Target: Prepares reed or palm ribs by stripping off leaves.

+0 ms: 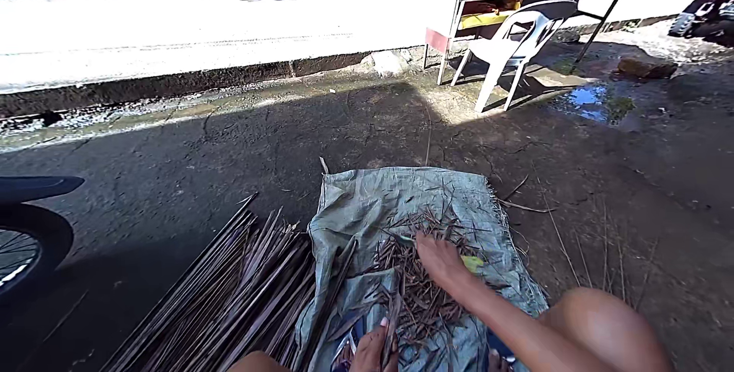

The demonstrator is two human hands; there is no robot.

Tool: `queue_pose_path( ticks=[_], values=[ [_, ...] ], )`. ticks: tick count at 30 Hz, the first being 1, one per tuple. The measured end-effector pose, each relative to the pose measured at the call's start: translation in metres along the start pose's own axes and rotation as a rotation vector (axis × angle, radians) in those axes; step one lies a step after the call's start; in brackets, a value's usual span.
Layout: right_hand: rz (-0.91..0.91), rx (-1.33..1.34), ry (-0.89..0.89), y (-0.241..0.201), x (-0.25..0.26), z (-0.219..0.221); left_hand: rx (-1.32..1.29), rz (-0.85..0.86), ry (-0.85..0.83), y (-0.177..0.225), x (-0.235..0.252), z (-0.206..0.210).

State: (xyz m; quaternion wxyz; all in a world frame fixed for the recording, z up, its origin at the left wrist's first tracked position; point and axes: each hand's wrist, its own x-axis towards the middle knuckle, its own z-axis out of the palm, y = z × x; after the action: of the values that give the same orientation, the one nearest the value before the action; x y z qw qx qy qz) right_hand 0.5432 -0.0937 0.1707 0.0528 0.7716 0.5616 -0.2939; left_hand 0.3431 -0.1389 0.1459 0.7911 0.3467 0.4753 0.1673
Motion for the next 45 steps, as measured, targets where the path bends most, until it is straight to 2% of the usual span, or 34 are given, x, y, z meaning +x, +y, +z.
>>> queue_pose_path(
  ticks=[2,3,6,8,10,12,14,16,18,20,24,31,34,36,38,42,45],
  values=[
    [0.054,0.006,0.096,0.011,0.008,-0.024,0.003,0.018,0.025,0.001,0.001,-0.002],
    [0.021,0.059,0.068,0.008,0.0,-0.028,-0.013,0.029,0.043,0.002,0.002,-0.004],
    [-0.221,0.227,-0.167,-0.014,-0.034,0.009,-0.076,0.043,0.085,0.004,0.004,-0.007],
    [-0.289,0.202,-0.288,-0.027,-0.043,0.028,-0.082,0.047,0.07,0.005,0.005,-0.005],
    [-0.17,0.121,-0.226,-0.021,-0.028,0.021,-0.056,0.029,0.038,0.002,0.004,-0.003],
    [-0.006,0.039,-0.073,0.0,-0.001,-0.004,-0.042,0.018,0.016,-0.001,0.003,-0.001],
    [0.004,0.059,0.012,0.011,0.005,-0.027,-0.063,0.039,0.052,0.0,0.004,-0.003],
    [-0.142,0.154,-0.035,0.005,-0.013,-0.019,-0.103,0.062,0.07,0.002,0.006,-0.005],
    [-0.317,0.196,-0.187,-0.014,-0.034,0.012,-0.138,0.069,0.057,0.004,0.006,-0.006],
    [-0.375,0.136,-0.291,-0.026,-0.041,0.03,-0.168,0.065,0.016,0.004,0.007,-0.006],
    [-0.244,-0.06,-0.153,-0.012,-0.01,0.019,-0.143,0.015,0.02,0.008,0.007,-0.002],
    [-0.178,-0.133,0.101,-0.002,0.007,0.016,-0.149,0.005,0.005,0.004,0.005,-0.006],
    [0.063,-0.074,0.126,0.016,0.022,-0.01,-0.165,-0.007,-0.006,0.001,0.001,-0.011],
    [0.116,-0.027,0.098,0.021,0.02,-0.025,-0.175,-0.003,0.026,-0.002,0.0,-0.012],
    [0.024,0.031,-0.007,0.006,-0.001,-0.02,-0.183,0.01,0.047,-0.002,0.002,-0.011],
    [-0.295,0.118,-0.29,-0.034,-0.041,0.027,-0.186,0.029,0.045,0.001,0.004,-0.011],
    [-0.274,0.002,-0.268,-0.03,-0.029,0.028,-0.173,0.0,0.056,0.002,0.005,-0.008]
  ],
)
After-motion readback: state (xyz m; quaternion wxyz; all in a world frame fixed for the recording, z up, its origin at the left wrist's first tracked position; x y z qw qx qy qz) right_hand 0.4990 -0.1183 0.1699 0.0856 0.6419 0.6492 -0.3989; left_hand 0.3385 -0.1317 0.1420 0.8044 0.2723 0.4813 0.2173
